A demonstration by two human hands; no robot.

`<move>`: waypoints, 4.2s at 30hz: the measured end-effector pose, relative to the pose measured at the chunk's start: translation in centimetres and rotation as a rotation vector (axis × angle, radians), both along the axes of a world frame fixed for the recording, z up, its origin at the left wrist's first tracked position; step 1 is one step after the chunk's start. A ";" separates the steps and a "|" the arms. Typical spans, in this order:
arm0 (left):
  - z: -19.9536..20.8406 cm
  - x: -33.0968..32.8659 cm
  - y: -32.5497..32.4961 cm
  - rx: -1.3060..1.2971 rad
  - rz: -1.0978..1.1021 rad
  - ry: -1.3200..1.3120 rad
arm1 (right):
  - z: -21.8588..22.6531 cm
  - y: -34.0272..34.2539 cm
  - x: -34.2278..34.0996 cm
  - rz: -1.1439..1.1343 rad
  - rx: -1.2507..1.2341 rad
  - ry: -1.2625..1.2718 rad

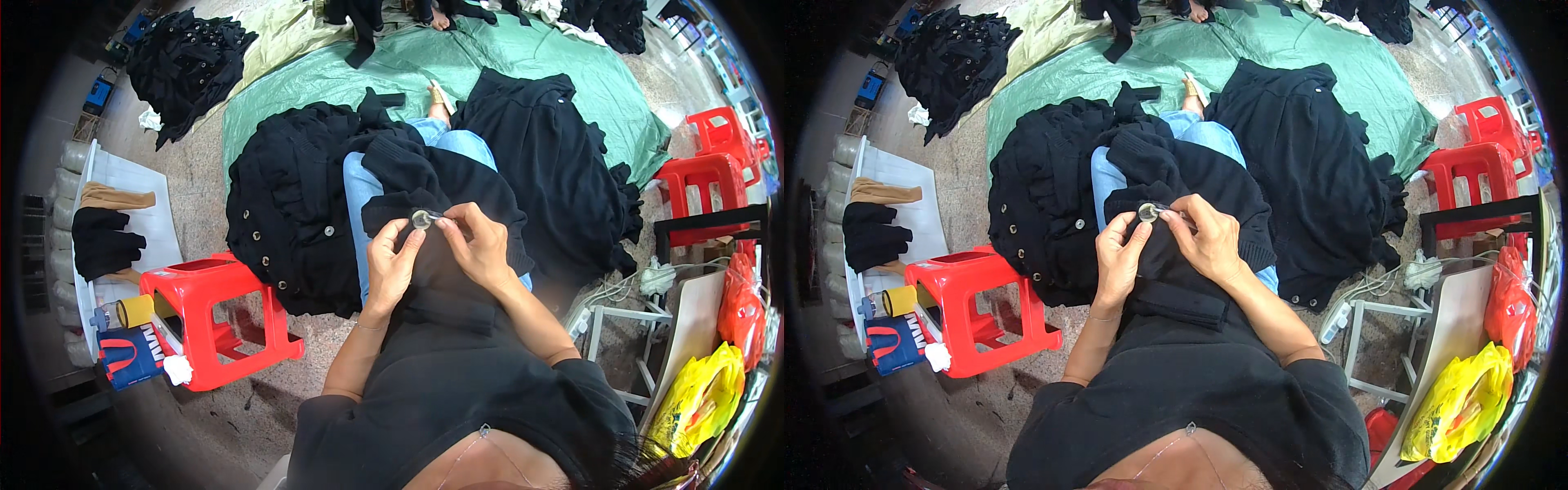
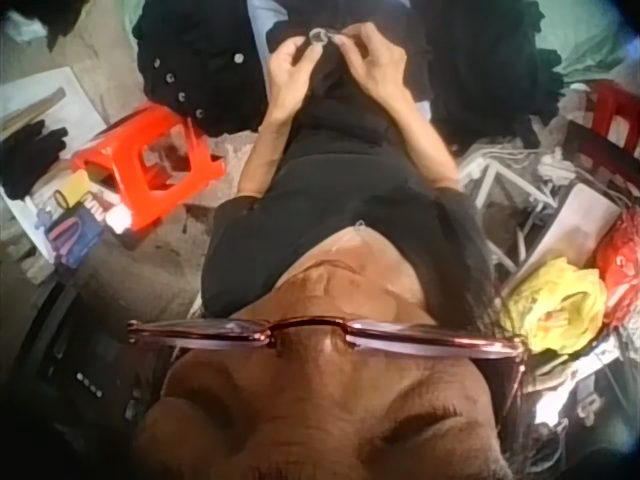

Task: The person trims loose threads from grommets on black garments using thread snips. They shake out and place each finished garment onto a pile before picking up another garment to trim.

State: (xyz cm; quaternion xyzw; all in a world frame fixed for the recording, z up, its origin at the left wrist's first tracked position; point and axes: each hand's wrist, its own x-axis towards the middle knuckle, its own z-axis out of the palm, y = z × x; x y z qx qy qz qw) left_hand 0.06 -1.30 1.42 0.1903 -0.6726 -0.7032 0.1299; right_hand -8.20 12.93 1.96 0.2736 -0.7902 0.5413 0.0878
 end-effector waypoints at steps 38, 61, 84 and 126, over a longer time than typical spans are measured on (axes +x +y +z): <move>0.1 0.4 0.1 -0.004 -0.111 0.055 | -0.4 0.4 -0.6 0.185 -0.110 0.054; -0.6 0.0 -0.3 -0.167 -0.155 -0.022 | -1.2 0.3 0.1 0.192 -0.169 -0.422; -1.2 -0.1 1.4 -0.073 0.076 0.094 | -0.6 0.6 0.6 0.066 0.002 -0.055; 1.6 0.8 0.9 0.328 -0.133 -0.006 | -0.2 0.5 -1.7 -0.008 -0.347 -0.451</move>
